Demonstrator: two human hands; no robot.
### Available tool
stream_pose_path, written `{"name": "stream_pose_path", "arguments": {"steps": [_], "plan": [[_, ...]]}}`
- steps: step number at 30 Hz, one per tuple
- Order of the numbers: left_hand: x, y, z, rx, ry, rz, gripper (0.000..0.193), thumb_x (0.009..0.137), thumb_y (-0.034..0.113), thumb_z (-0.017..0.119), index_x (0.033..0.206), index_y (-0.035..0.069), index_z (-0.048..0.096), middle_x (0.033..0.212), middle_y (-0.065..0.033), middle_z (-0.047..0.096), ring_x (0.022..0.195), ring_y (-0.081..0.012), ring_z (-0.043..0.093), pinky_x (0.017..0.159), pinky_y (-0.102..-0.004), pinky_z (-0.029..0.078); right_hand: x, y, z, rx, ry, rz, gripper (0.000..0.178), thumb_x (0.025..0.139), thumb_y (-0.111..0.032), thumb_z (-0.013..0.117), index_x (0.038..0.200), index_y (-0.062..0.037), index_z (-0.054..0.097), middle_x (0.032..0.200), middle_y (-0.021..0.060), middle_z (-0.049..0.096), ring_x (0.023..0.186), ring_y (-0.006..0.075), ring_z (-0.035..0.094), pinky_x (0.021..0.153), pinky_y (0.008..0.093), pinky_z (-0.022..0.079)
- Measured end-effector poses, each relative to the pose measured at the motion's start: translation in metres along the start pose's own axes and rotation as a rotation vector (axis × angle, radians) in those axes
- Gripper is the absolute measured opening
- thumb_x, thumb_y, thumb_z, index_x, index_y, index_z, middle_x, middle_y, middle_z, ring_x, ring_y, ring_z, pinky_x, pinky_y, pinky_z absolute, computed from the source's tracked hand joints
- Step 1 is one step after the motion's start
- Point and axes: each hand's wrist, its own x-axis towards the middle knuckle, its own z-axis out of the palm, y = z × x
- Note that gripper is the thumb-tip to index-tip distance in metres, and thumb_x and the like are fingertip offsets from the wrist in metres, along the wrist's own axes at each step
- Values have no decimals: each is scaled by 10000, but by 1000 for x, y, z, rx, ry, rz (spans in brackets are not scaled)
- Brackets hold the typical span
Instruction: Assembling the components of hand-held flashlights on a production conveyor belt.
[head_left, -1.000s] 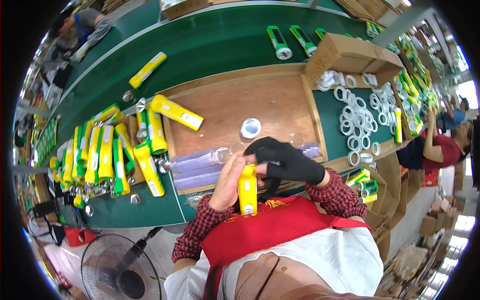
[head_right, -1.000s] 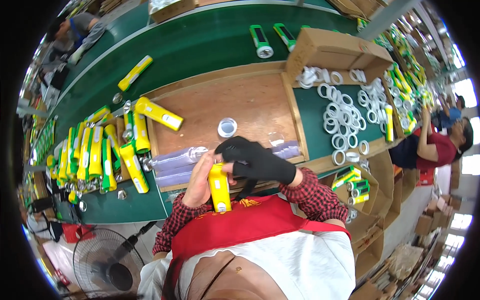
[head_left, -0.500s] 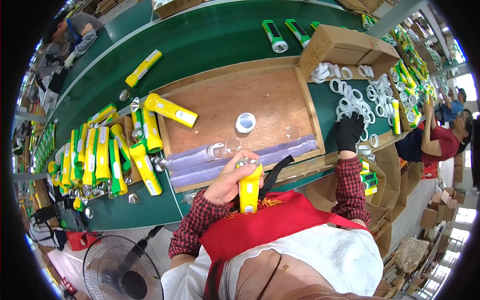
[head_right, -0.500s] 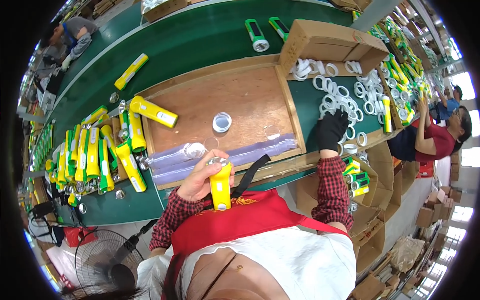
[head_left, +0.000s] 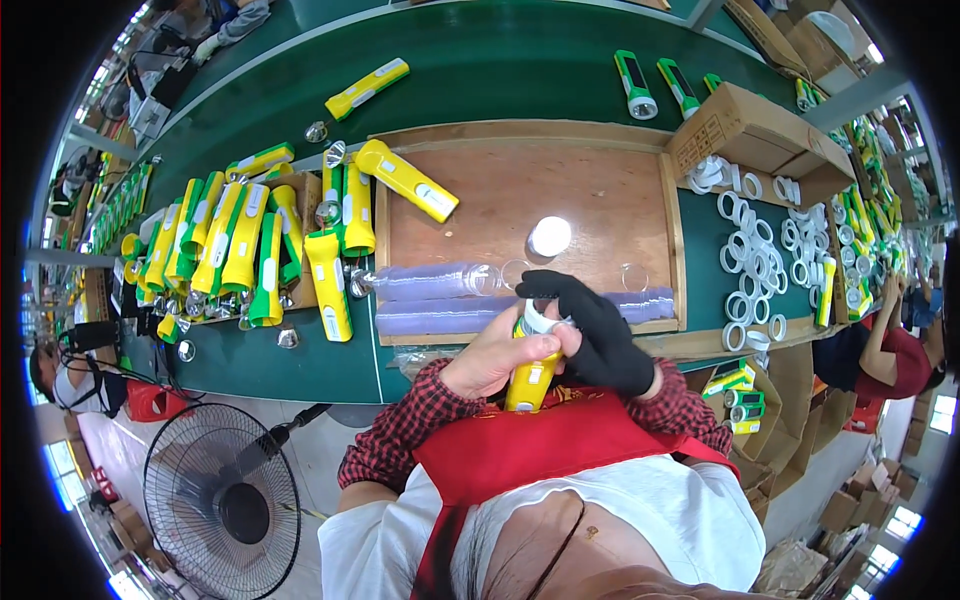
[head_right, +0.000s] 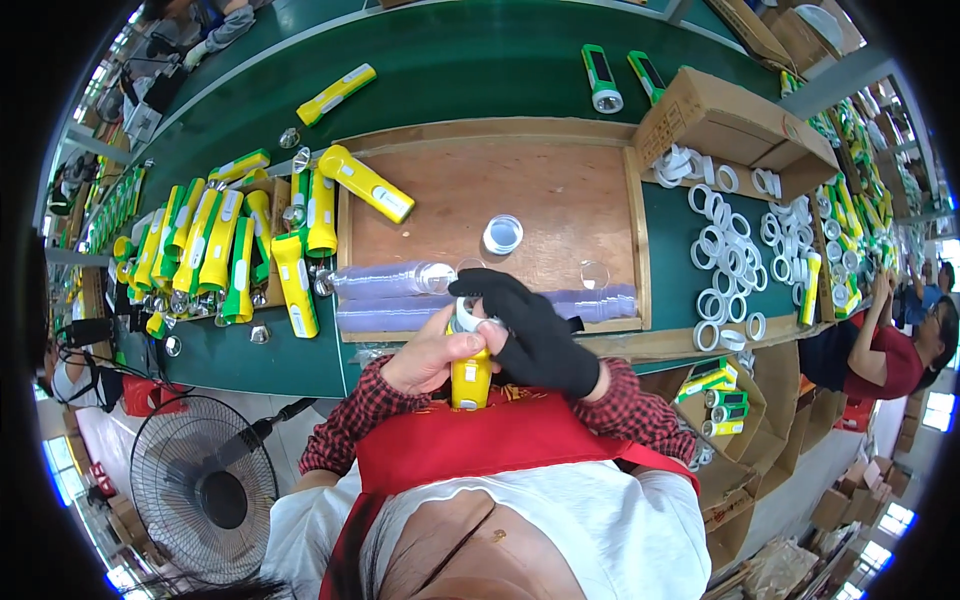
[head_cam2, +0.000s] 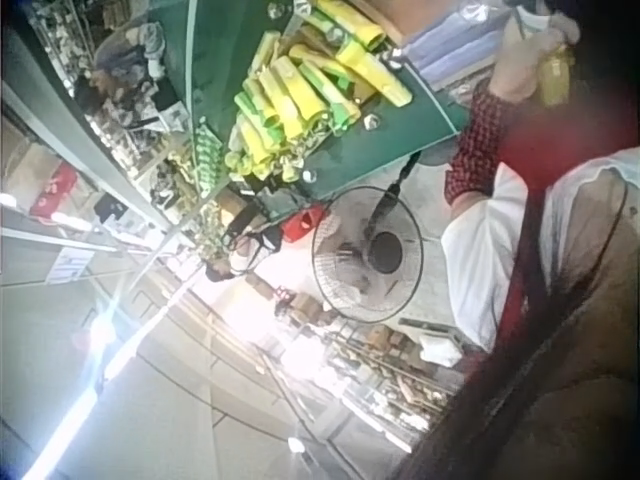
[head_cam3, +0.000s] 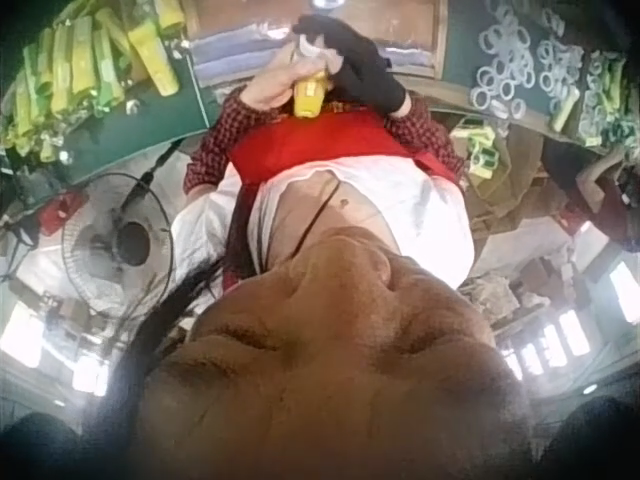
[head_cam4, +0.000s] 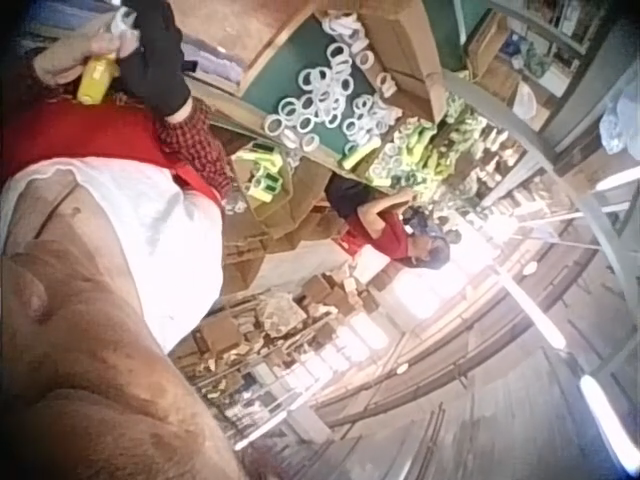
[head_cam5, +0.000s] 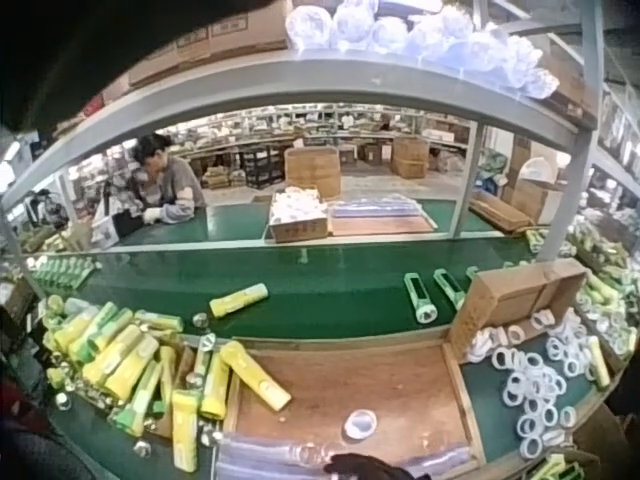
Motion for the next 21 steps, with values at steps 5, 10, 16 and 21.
{"name": "stream_pose_path", "arguments": {"steps": [5,10,16,21], "plan": [[-1,-16,-14,106,-18,153,639,867,427,706,1281,32,423,1112,-50,537,1024,-139,551,886,-285,470,-4,2,13,-63,37,-106,231,951,-187,490,1010,33,528,1163,234,597,1026,385,612,879,399,494],[2,-22,-11,150,95,59,736,954,642,331,1293,-3,435,1153,-91,567,1065,-149,548,935,-269,445,-6,0,10,-286,-61,-224,330,823,-169,696,1048,9,531,1182,238,596,1063,392,612,883,417,508],[11,-10,0,506,175,279,678,949,438,568,1407,17,298,1191,-162,581,1085,-216,583,898,-310,480,3,5,0,-276,99,-159,330,805,-132,708,1067,6,562,1149,191,627,972,315,652,802,348,517],[12,3,18,927,264,288,508,753,186,743,1118,-14,453,941,-159,628,850,-272,657,765,-345,522,25,-6,-27,-171,261,-73,285,883,-125,644,1113,-1,532,1229,166,583,979,178,591,837,305,487]]}}
